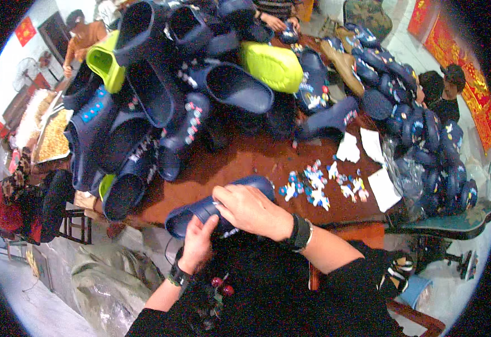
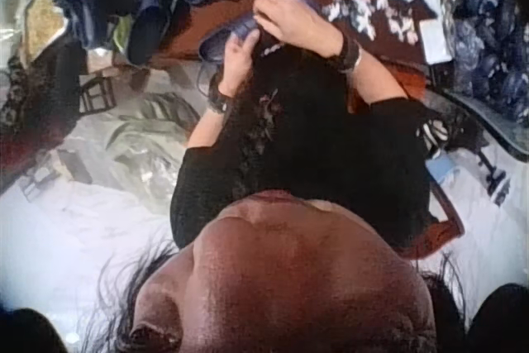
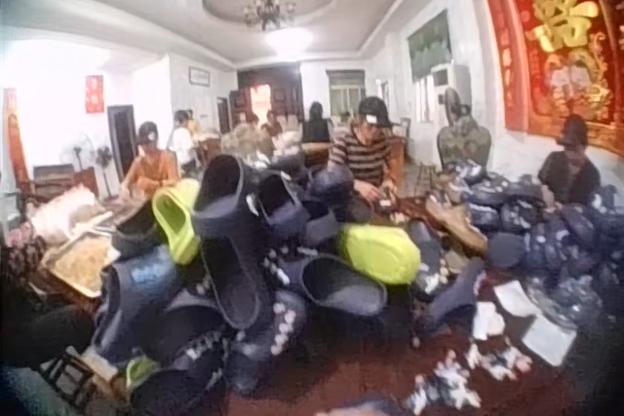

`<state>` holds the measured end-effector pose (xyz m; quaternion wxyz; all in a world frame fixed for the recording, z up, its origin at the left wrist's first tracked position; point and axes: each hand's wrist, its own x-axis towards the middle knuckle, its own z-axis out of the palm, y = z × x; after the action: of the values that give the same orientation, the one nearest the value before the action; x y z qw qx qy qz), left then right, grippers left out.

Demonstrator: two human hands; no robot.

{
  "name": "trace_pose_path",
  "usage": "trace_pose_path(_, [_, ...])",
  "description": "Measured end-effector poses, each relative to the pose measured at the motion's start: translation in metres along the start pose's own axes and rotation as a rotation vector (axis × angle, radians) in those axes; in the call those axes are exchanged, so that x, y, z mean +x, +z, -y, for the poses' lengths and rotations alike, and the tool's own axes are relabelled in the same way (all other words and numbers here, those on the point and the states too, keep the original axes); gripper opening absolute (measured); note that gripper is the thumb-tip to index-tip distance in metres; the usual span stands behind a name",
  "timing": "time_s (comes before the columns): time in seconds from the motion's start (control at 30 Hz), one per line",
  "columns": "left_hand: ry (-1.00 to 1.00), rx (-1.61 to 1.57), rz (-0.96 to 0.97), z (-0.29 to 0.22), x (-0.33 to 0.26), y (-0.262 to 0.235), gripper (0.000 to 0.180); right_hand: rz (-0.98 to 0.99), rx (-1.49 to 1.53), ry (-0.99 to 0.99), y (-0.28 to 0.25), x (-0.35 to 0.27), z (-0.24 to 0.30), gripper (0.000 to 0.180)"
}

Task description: Decorating navy blue clogs with small white and blue charms.

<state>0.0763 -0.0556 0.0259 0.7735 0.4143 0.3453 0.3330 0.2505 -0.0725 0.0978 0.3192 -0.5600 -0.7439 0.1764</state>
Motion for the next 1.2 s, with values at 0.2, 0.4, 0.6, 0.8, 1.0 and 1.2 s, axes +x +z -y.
trace_pose_path(0.2, [0.042,-0.001,0.021,-0.003,-0.003,0.001,0.029,-0.034,0.144,0.100,0.009,0.000,-0.012,0.013])
trace_pose_path(0.4, [0.007,-0.018,0.015,-0.004,-0.001,0.003,0.027,-0.045,0.064,0.212,0.011,-0.001,-0.018,0.016])
trace_pose_path(0.6, [0.026,-0.056,-0.015,0.000,0.002,0.003,0.027,0.128,0.054,0.245,0.001,0.005,-0.028,0.017])
trace_pose_path(0.8, [0.053,0.046,0.016,0.000,0.000,0.010,0.024,0.239,0.121,0.239,-0.013,0.001,-0.037,0.018])
trace_pose_path(1.0, [0.127,0.215,0.080,0.000,-0.001,0.012,0.026,0.311,0.179,0.233,-0.022,-0.001,-0.043,0.018])
trace_pose_path(1.2, [0.142,0.246,0.075,0.001,0.000,0.018,0.025,0.344,0.241,0.134,-0.030,-0.006,-0.051,0.020])
